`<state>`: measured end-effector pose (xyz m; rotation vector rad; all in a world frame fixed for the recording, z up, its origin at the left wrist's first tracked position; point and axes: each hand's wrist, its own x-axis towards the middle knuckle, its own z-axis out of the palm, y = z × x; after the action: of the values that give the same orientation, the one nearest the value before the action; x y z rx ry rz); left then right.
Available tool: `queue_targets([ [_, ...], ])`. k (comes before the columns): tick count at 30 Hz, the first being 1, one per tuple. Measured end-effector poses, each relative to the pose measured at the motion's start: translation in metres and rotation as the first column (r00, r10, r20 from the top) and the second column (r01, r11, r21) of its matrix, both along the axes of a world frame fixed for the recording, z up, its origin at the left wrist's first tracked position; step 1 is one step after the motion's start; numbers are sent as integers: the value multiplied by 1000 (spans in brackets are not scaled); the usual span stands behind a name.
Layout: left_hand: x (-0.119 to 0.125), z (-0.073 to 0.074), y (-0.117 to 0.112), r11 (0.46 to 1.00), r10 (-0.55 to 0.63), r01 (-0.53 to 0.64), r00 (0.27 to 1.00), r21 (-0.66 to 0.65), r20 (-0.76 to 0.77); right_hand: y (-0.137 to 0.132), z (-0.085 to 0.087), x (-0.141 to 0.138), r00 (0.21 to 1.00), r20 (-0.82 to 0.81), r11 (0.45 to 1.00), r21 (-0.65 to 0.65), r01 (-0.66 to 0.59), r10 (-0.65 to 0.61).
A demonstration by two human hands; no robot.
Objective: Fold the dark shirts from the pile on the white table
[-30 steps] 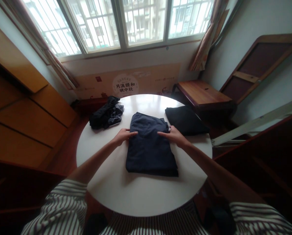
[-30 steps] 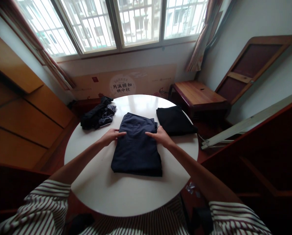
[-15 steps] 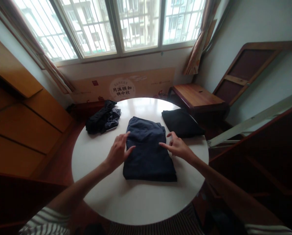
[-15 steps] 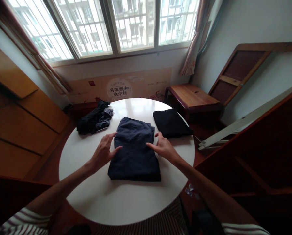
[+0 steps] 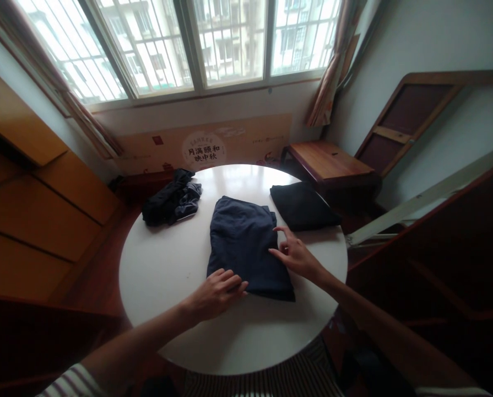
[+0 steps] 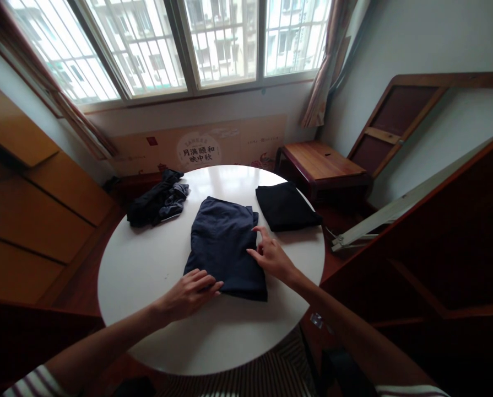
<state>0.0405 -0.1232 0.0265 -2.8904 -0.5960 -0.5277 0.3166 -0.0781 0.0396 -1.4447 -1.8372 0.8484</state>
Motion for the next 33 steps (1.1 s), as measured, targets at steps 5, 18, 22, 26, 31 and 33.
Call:
queue_targets([
  [5,-3,4,-6,993,-5,13,998,-118,69,-9,13,0,992,-123,997,-60,-45,37],
  [18,22,38,29,935,-84,70,996,-348,-26,19,15,-28,893,445,892,376,-253,66],
  [22,53,24,34,927,-161,125,984,-354,-74,57,-4,-54,796,589,898,264,-351,138],
  [26,60,4,20,888,-243,160,959,-432,-145,93,-23,-56,750,661,994,68,-85,19],
  [31,56,12,4,771,-390,300,920,-562,-44,112,-19,-53,721,684,993,33,118,-108],
  [33,52,21,4,719,-357,309,933,-623,50,106,-13,-50,728,669,988,103,112,-152],
])
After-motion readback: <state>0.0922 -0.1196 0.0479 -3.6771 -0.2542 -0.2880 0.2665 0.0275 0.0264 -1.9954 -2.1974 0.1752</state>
